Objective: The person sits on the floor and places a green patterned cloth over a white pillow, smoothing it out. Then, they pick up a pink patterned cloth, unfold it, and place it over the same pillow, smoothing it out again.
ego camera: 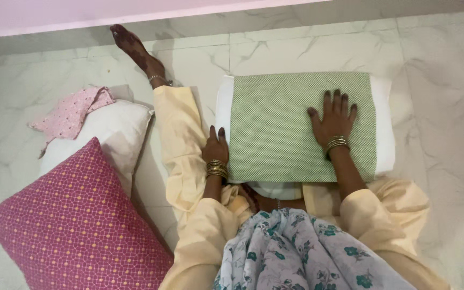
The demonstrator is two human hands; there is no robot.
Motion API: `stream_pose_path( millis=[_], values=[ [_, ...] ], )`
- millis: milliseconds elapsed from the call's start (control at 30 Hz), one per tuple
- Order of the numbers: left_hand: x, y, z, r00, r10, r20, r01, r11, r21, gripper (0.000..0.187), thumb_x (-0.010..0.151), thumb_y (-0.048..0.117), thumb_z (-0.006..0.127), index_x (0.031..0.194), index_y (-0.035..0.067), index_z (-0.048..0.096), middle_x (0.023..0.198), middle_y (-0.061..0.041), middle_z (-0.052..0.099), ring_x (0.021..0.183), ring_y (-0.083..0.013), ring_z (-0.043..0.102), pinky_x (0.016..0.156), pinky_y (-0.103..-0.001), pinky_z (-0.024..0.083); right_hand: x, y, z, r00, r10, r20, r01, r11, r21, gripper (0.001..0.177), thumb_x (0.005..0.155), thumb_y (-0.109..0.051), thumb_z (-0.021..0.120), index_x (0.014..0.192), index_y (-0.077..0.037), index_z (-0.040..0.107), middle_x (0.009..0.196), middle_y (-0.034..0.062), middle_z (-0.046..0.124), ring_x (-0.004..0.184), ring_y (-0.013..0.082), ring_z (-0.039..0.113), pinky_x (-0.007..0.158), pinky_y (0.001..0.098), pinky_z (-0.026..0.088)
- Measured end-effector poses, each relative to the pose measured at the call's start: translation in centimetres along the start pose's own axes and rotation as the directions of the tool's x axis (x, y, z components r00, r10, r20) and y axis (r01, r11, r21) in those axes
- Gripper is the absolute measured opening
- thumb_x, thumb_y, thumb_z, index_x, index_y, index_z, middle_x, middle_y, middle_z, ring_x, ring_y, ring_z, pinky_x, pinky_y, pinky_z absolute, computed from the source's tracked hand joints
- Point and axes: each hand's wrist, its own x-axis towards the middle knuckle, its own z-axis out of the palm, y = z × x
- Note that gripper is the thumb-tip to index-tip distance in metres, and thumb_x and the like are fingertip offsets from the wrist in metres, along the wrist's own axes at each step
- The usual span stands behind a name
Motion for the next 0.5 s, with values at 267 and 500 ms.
stream_pose_path(
  millis=[267,500],
  values=[
    [-1.3,-4.3,-4.3,0.848,0.229,-0.478,-0.255,0.967,0.011,0.054,0.105,0.048,0.055,0.143,0.009,0.058,0.150,-0.024,0.053,0.145,-0.0429,0.043,0.121,-0.054,0.034,-1.9,4.1,-2.2,0.983,0.168,-0.067,-0.167,0.986,0.023,0.074,0.107,-0.055,0.039,0.158,-0.001,0.037,0.165,0.0297,0.025,0.155,0.0447,0.015,0.121,0.0665,0.004],
    [-7.7,-15.7,-16.5,0.689,-0.245,-0.682,0.616,0.693,0.374,0.114,0.088,0.068,0.066,0.171,0.016,0.008,0.171,-0.031,0.009,0.155,-0.0535,0.013,0.116,-0.076,0.015,-7.7,-9.0,0.8,0.954,-0.275,-0.120,0.289,0.950,0.121,0.070,0.102,-0.048,0.050,0.153,-0.001,0.044,0.164,0.0286,0.031,0.155,0.0482,0.021,0.124,0.0614,0.012]
  ],
)
